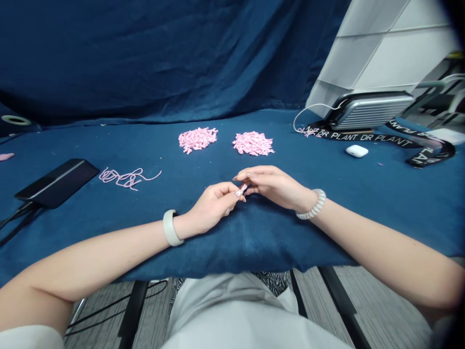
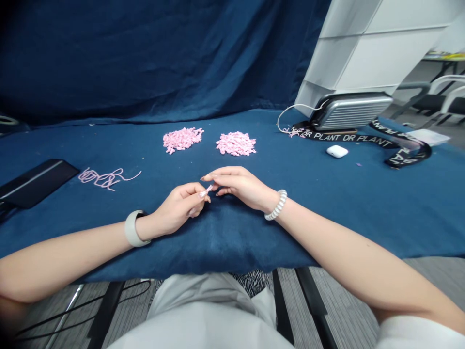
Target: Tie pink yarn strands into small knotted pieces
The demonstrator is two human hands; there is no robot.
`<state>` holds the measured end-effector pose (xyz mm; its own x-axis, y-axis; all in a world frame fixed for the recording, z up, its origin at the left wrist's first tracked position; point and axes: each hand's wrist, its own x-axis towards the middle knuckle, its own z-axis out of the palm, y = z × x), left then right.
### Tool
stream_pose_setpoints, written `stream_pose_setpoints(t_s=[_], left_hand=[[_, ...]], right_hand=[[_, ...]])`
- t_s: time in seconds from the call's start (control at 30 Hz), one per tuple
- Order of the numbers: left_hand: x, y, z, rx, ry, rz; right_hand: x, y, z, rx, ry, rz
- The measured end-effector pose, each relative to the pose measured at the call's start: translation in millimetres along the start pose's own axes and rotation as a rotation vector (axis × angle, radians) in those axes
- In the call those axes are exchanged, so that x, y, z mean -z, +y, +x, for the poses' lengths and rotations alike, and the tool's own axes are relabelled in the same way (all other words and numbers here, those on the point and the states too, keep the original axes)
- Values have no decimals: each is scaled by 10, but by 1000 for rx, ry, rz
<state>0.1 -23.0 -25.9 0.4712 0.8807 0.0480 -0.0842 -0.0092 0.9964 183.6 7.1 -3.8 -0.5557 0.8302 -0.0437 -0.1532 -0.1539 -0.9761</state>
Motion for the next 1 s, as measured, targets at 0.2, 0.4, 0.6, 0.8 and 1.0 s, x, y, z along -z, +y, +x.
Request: stream_pose_setpoints(t_s=[0.2,0.4,0.6,0.8,1.0], left_hand=[[9,-8,-1,-9,8,-16],[10,-24,9,0,15,4],[-4,18,-1,-12,50,77],[-15,78,-67,-133,94,335],[-38,83,-125,-302,139,565]], right_hand=[[27,35,16,155,-100,-175],[-29,54,23,224,10,-266],[-33,26,20,299,190,-364],[84,8,75,331,392,-332],[175,-7,118,309,514,-325]])
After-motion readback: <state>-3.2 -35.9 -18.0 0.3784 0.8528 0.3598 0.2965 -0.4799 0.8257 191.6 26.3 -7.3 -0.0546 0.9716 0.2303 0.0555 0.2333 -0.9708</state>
